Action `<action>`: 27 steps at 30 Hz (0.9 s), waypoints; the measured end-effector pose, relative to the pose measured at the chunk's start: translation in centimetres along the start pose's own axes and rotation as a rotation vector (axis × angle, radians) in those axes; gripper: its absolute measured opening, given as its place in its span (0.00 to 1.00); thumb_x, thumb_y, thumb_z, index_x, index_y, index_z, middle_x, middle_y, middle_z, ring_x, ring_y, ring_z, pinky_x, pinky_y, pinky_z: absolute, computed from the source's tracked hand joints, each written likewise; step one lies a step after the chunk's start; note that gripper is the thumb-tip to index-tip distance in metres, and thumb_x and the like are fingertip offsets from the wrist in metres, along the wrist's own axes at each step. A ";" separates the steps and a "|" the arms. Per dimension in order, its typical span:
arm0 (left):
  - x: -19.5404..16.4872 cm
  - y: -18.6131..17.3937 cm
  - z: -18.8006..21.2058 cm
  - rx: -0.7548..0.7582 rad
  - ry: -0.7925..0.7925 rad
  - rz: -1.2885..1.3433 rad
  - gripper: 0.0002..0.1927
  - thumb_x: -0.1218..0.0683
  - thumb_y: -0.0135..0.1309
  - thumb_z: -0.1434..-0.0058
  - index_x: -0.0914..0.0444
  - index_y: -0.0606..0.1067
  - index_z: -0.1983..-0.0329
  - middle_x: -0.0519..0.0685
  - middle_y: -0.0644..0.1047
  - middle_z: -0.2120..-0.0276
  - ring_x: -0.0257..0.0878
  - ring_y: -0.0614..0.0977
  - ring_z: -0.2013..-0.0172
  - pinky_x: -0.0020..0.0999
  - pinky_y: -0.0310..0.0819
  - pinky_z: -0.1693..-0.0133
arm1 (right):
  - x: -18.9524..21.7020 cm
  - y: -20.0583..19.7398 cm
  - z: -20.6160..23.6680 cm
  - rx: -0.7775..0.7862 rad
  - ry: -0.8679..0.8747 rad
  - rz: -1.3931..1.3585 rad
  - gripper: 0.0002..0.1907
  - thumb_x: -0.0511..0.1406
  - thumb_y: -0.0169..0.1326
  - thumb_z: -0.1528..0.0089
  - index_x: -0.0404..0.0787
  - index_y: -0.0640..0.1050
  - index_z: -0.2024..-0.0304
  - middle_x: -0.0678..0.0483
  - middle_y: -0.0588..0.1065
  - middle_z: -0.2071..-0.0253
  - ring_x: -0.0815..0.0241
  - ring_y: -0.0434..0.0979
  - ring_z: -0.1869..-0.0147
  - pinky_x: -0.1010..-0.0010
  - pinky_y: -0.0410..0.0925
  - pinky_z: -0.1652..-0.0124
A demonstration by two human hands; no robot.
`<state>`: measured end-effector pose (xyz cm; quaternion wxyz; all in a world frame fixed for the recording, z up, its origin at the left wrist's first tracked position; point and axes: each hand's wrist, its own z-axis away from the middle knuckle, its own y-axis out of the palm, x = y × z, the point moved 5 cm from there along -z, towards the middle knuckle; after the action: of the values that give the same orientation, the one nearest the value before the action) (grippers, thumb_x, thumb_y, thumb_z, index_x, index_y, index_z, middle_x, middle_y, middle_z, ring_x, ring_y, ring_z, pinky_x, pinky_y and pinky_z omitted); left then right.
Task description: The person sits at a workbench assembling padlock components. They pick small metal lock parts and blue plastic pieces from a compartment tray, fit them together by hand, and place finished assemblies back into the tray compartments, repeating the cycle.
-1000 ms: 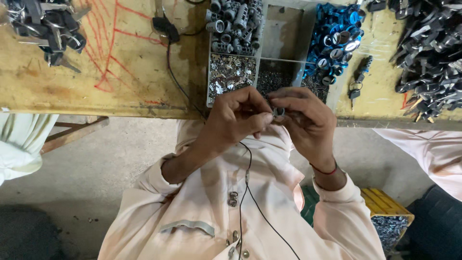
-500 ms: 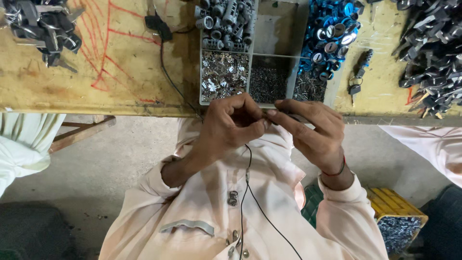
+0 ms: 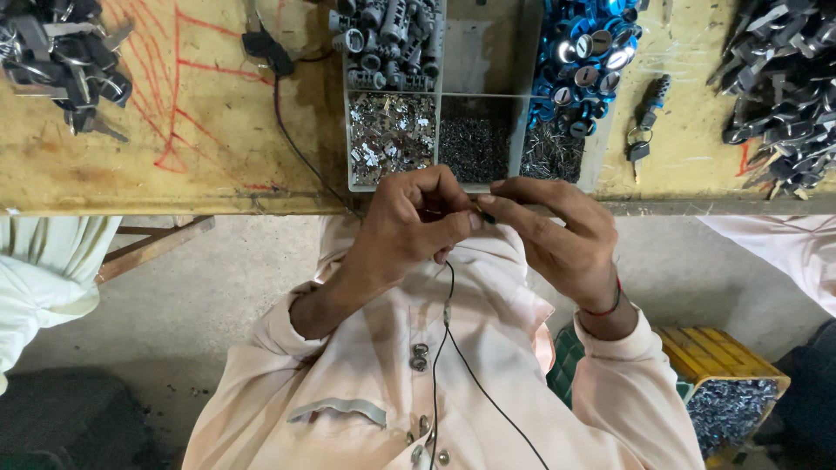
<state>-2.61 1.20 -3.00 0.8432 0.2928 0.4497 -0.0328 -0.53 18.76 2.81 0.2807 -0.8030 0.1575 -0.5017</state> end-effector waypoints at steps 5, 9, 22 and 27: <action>0.1 0.2 0.1 0.054 -0.002 0.004 0.08 0.59 0.63 0.37 0.67 0.75 0.65 0.44 0.76 0.72 0.25 0.74 0.75 0.22 0.69 0.74 | -0.5 0.1 0.1 0.013 0.113 -0.121 0.18 0.21 0.64 0.41 0.39 0.82 0.50 0.48 0.78 0.50 0.55 0.83 0.50 0.69 0.77 0.52; 0.4 0.0 -0.1 0.020 -0.029 0.038 0.08 0.59 0.62 0.37 0.67 0.75 0.66 0.45 0.75 0.75 0.26 0.74 0.78 0.23 0.69 0.77 | 0.0 -0.1 -0.1 -0.002 0.045 -0.017 0.18 0.22 0.65 0.43 0.40 0.83 0.51 0.48 0.79 0.51 0.55 0.83 0.50 0.67 0.77 0.53; 1.0 0.2 0.3 0.048 0.034 0.147 0.11 0.57 0.62 0.35 0.69 0.74 0.59 0.47 0.77 0.70 0.29 0.78 0.75 0.24 0.74 0.73 | -0.6 -0.2 -0.4 0.059 0.053 -0.072 0.18 0.20 0.63 0.41 0.39 0.82 0.51 0.48 0.78 0.50 0.53 0.83 0.49 0.67 0.77 0.53; 0.8 0.5 0.6 0.058 0.079 0.100 0.10 0.57 0.60 0.32 0.70 0.75 0.56 0.48 0.78 0.68 0.30 0.80 0.72 0.25 0.77 0.69 | -0.4 -0.7 -1.1 0.084 0.048 -0.092 0.20 0.19 0.62 0.42 0.40 0.81 0.50 0.47 0.77 0.49 0.52 0.83 0.48 0.67 0.77 0.51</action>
<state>-1.49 1.47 -3.10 0.8166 0.3400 0.4664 0.0080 -1.66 19.17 3.30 0.2867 -0.7847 0.1059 -0.5394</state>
